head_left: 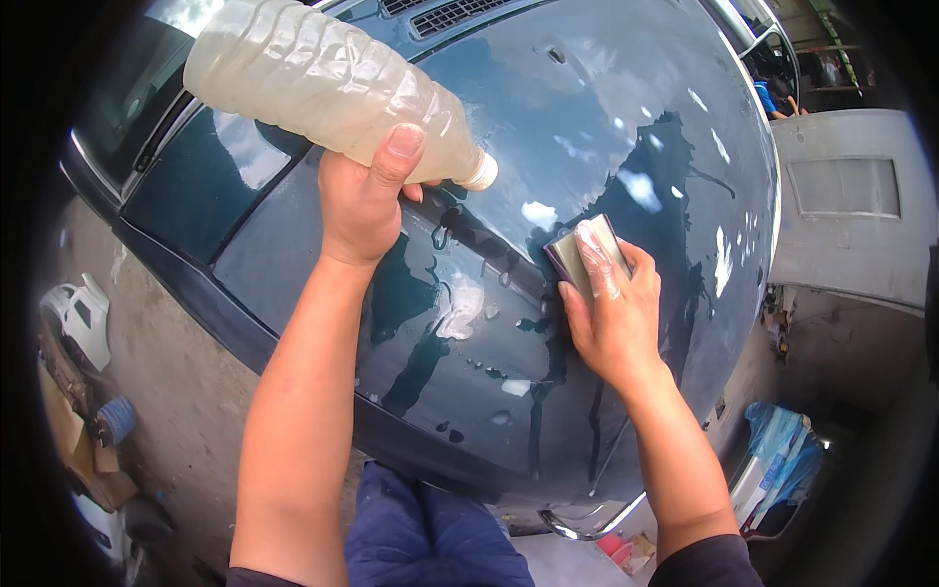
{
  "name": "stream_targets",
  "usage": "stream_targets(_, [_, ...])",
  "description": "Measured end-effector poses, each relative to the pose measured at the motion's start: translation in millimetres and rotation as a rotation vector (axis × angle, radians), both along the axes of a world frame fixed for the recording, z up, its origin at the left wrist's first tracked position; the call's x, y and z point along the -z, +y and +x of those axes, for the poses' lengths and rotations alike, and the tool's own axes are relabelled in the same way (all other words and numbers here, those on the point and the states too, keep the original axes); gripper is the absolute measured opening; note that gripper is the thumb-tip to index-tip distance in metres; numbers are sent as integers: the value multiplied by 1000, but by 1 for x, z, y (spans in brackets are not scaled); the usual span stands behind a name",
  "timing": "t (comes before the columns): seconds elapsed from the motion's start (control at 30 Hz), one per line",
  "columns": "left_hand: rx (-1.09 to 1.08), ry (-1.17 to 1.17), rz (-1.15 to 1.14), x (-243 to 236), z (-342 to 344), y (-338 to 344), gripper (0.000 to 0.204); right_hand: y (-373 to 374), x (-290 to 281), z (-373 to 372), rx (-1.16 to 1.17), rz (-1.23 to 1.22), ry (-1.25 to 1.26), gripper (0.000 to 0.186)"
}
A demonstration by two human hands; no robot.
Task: The person pours liquid from a plastic bottle onto a car hood and rubs the surface with a sanding block. The person repeatedly wets the surface and sands the same area, occasionally pausing to feel the surface with a hand.
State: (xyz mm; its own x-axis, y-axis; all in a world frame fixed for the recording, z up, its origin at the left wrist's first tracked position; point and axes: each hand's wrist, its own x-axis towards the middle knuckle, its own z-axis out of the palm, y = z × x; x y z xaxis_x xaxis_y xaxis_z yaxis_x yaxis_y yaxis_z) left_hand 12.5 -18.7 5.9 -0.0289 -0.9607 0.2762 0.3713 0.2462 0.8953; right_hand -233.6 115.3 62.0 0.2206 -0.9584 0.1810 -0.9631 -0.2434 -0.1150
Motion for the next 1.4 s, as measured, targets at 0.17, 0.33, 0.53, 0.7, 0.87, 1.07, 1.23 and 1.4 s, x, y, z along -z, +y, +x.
stream_targets(0.17, [9,71,31,-7,-12,-3,41,-71,0,39,-71,-109,-60,50])
stream_targets(0.33, [-1,41,41,-4,-5,1,42,-13,-5,5,-66,31,-32,53])
stream_targets(0.53, [42,17,13,-3,-7,-6,43,-64,-5,32,-205,-40,-67,54])
stream_targets(0.7, [12,18,17,-2,-2,0,44,-10,-15,-4,-205,115,-15,51])
stream_targets(0.87, [2,55,39,-3,-11,-2,45,-60,-18,12,-344,87,6,44])
stream_targets(1.07, [-8,-9,8,-3,-5,-1,47,-20,-24,-20,-342,188,44,45])
stream_targets(1.23, [35,-98,19,1,-3,-3,52,-67,-23,10,-416,127,-9,45])
stream_targets(1.4, [1,7,9,-3,-5,0,45,-29,-26,-13,-360,173,44,48])
